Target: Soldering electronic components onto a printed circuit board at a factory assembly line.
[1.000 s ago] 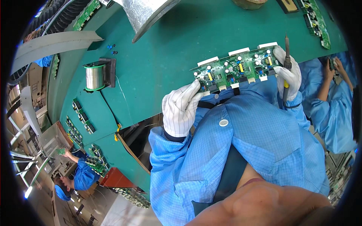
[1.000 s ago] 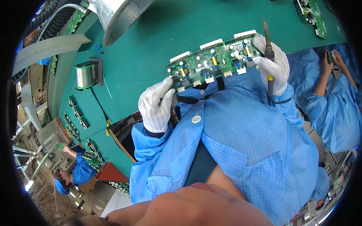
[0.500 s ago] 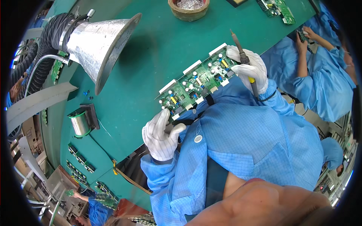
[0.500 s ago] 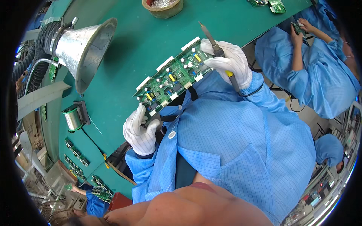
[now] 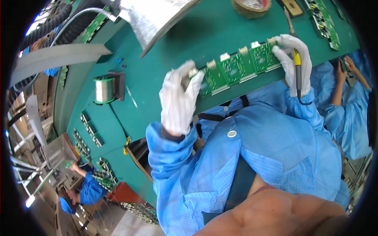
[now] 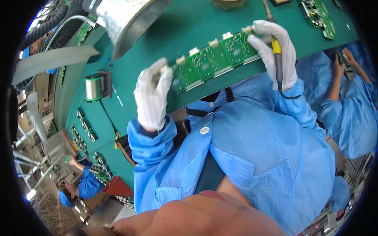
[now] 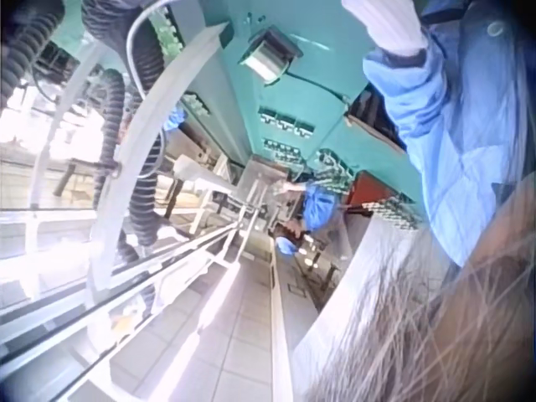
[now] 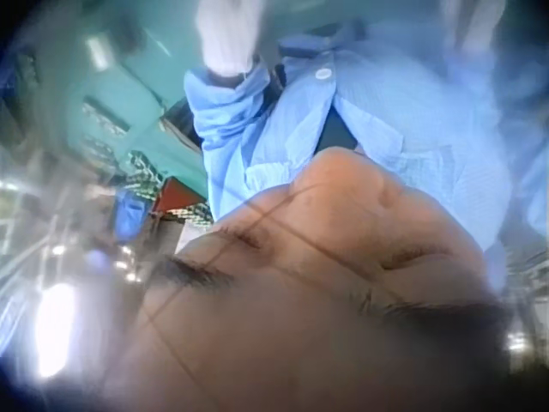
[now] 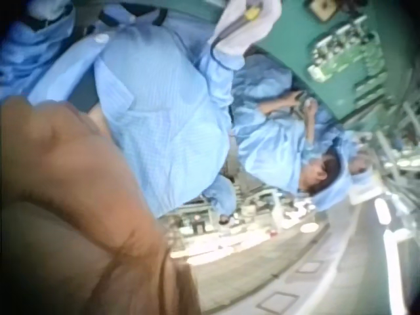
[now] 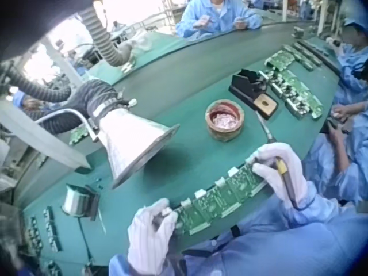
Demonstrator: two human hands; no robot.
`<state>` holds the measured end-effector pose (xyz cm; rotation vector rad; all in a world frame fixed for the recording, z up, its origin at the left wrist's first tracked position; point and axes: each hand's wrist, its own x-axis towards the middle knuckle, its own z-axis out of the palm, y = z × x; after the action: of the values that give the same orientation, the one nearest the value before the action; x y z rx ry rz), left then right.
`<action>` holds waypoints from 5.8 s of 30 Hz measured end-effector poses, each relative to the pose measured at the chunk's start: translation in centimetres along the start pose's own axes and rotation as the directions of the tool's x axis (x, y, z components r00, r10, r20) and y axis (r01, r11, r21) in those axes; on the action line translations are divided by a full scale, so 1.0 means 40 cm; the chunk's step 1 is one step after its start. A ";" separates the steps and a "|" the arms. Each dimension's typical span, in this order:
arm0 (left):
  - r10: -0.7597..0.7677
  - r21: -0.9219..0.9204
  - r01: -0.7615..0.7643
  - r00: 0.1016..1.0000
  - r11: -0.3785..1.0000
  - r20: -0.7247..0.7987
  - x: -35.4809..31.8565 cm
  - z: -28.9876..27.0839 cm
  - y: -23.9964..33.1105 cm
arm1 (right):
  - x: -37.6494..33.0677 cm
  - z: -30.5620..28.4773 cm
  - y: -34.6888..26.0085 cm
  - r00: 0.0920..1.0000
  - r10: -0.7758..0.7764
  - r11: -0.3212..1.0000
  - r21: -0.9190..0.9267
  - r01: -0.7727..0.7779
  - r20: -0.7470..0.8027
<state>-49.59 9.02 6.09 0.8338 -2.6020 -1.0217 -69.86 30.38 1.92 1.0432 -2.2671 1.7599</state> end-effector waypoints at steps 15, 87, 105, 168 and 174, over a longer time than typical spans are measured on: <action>-0.169 -0.271 0.116 0.969 0.956 -0.180 -0.037 0.000 -0.069 | 0.135 0.035 -0.017 0.961 -0.076 0.888 -0.421 0.186 0.266; 0.333 0.177 -0.300 0.921 0.937 -0.203 0.053 0.015 -0.050 | 0.036 0.068 -0.115 0.957 0.219 0.903 0.332 -0.273 0.191; 0.432 0.387 -0.381 0.900 0.840 -0.051 0.074 0.044 0.001 | -0.004 0.137 -0.112 0.935 -0.093 0.994 0.089 0.066 0.343; 0.189 -0.222 -0.234 0.960 0.947 -0.205 0.042 0.013 -0.141 | 0.021 0.201 -0.161 0.816 -0.282 0.959 0.140 0.245 0.505; 0.225 -0.174 -0.261 0.953 0.949 -0.202 0.039 0.011 -0.134 | 0.003 0.207 -0.156 0.829 -0.261 0.963 0.078 0.256 0.495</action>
<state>-48.75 5.18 2.11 0.5136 -2.3326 -1.0591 -63.77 22.36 4.36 1.9003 -2.2170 1.5150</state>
